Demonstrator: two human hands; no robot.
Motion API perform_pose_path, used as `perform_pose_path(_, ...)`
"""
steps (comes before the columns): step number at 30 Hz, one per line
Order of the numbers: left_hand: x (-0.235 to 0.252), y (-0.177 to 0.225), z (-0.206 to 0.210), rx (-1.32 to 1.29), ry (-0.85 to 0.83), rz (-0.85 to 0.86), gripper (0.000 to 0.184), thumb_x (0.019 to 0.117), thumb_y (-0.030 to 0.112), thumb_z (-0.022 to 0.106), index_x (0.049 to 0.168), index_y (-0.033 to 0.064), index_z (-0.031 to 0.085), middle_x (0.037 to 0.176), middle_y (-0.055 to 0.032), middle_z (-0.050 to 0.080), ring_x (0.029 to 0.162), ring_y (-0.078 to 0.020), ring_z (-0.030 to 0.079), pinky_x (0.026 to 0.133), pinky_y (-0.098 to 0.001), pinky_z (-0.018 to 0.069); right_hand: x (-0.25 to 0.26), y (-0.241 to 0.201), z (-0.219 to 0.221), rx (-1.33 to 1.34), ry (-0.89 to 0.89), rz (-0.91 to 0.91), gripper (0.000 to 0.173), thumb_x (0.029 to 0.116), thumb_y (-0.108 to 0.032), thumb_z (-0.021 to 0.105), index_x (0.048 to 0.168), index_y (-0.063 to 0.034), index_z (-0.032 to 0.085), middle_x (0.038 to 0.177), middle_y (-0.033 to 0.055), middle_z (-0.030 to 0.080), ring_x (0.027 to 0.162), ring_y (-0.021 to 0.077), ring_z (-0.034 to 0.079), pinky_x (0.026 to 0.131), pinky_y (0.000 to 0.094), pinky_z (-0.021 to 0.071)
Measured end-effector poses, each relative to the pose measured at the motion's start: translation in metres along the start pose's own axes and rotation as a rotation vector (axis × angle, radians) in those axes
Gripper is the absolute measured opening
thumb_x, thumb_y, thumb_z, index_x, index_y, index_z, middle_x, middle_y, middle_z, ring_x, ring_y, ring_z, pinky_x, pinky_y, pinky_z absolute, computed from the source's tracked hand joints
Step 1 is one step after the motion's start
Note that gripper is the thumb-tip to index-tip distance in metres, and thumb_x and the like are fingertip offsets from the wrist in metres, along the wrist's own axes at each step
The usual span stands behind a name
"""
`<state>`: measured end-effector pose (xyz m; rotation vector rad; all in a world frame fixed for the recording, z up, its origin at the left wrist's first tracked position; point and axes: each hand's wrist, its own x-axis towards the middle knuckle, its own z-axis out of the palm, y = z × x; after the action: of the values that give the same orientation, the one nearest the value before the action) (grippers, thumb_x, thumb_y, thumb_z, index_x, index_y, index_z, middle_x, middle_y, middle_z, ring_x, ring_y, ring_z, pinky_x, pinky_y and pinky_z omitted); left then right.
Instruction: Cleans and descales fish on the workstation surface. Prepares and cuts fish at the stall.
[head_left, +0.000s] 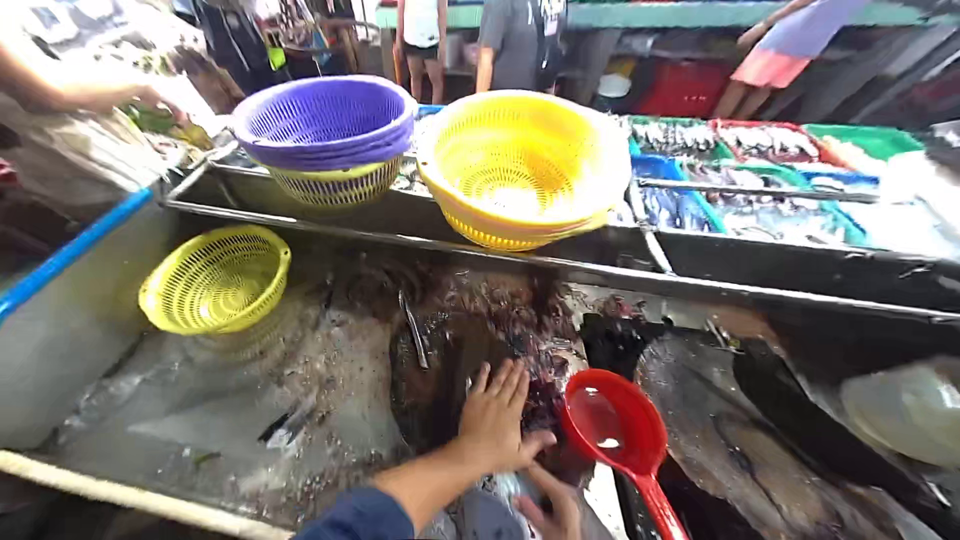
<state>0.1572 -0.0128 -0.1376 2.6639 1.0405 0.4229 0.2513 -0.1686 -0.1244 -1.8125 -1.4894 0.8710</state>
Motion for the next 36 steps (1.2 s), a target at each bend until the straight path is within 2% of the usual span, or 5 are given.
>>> perform_pose_path(6,0.128,-0.062,-0.017,0.030,-0.287,0.142,0.093,0.0982,0.074,0.034,0.165,0.0110,0.023,0.172,-0.0071,0.021,0.160,-0.0232,0.014,0.130,-0.0528,0.0029,0.132,-0.010,-0.030,-0.140,-0.140,0.148,0.057,0.1032,-0.041,0.060,0.154,-0.0172,0.048,0.128,0.0170,0.069,0.111,0.0321,0.070,0.100,0.0583,0.0535)
perform_pose_path(12,-0.035,0.009,-0.007,-0.039,-0.214,0.140,0.100,0.0955,0.079,0.029,0.163,0.0050,0.027,0.171,-0.0087,0.024,0.159,-0.0233,0.017,0.128,-0.0597,0.0108,-0.037,-0.002,-0.002,0.045,-0.123,-0.021,0.044,0.1000,-0.028,0.067,0.136,-0.0020,0.064,0.107,0.0180,0.076,0.092,0.0297,0.075,0.088,0.0561,0.0600)
perform_pose_path(19,0.114,-0.056,-0.027,0.028,-0.282,0.167,0.088,0.0992,0.071,0.042,0.162,0.0093,0.031,0.166,-0.0115,0.035,0.156,-0.0274,0.029,0.129,-0.0540,0.0115,0.114,-0.012,-0.024,-0.096,-0.089,0.089,0.058,0.1027,-0.038,0.061,0.154,-0.0137,0.049,0.139,0.0157,0.064,0.128,0.0283,0.063,0.113,0.0524,0.0467)
perform_pose_path(26,-0.034,0.008,-0.016,-0.047,-0.302,0.129,0.095,0.0976,0.075,0.029,0.162,0.0054,0.031,0.170,-0.0100,0.028,0.159,-0.0242,0.019,0.129,-0.0577,0.0095,-0.036,0.003,0.002,-0.019,-0.195,0.095,0.050,0.1003,-0.044,0.062,0.143,-0.0180,0.061,0.105,0.0091,0.076,0.088,0.0212,0.073,0.085,0.0498,0.0605)
perform_pose_path(36,0.048,-0.039,-0.005,0.080,-0.155,0.332,0.095,0.0981,0.073,0.037,0.164,0.0053,0.023,0.172,-0.0117,0.021,0.160,-0.0268,0.015,0.130,-0.0569,0.0068,0.046,-0.001,-0.006,-0.039,-0.141,0.105,0.051,0.1032,-0.038,0.059,0.149,-0.0171,0.054,0.122,0.0136,0.072,0.105,0.0268,0.072,0.096,0.0531,0.0575)
